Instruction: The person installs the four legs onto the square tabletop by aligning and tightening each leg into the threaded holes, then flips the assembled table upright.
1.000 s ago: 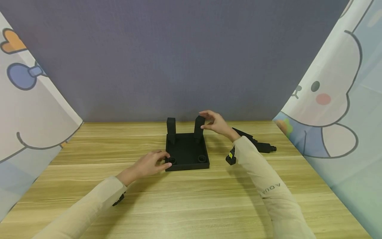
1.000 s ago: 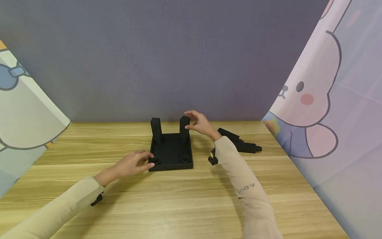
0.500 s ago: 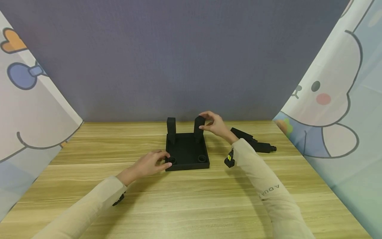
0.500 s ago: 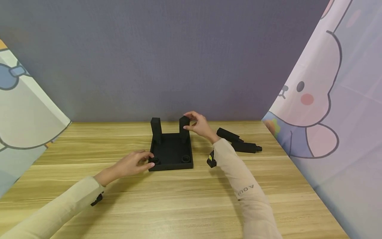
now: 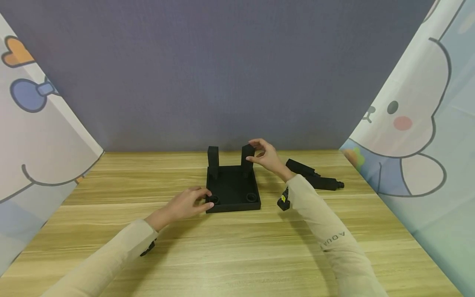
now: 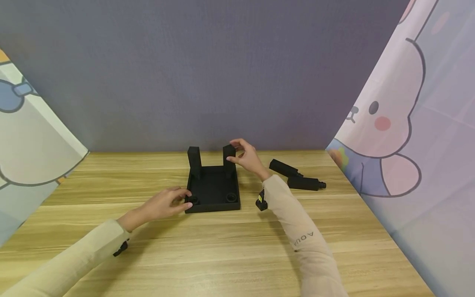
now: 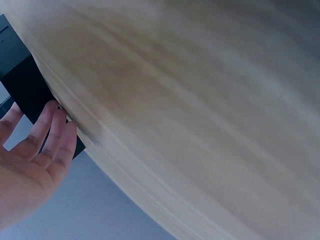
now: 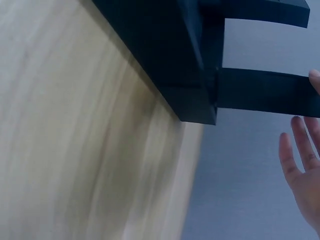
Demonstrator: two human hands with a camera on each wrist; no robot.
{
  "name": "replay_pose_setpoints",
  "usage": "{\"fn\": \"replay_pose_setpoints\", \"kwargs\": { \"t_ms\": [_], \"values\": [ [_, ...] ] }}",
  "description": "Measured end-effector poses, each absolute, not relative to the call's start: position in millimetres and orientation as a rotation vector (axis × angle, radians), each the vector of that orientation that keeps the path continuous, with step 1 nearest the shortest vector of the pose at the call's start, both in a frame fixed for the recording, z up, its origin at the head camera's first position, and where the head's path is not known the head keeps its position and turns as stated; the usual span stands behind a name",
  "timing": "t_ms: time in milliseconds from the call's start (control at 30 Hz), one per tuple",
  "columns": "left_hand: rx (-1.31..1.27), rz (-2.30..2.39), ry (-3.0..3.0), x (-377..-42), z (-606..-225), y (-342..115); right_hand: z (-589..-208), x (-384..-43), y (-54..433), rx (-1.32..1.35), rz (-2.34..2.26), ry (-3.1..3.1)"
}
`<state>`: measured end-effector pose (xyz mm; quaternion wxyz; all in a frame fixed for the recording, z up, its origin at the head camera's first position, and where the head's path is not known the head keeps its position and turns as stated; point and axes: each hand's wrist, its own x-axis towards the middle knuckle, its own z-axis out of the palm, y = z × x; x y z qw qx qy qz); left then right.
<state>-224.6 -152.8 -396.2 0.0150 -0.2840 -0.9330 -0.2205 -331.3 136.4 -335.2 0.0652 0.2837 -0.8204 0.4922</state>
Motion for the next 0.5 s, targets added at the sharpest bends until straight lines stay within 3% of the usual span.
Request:
{"fn": "replay_pose_setpoints", "kwargs": {
  "t_ms": [233, 500],
  "values": [
    [-0.877, -0.691, -2.909, -224, -396, -153, -315, -322, 137, 0.951, 1.437, -2.564],
    [-0.884, -0.669, -2.898, -225, -397, -153, -331, -344, 144, 0.972, 1.400, -2.593]
  ]
}}
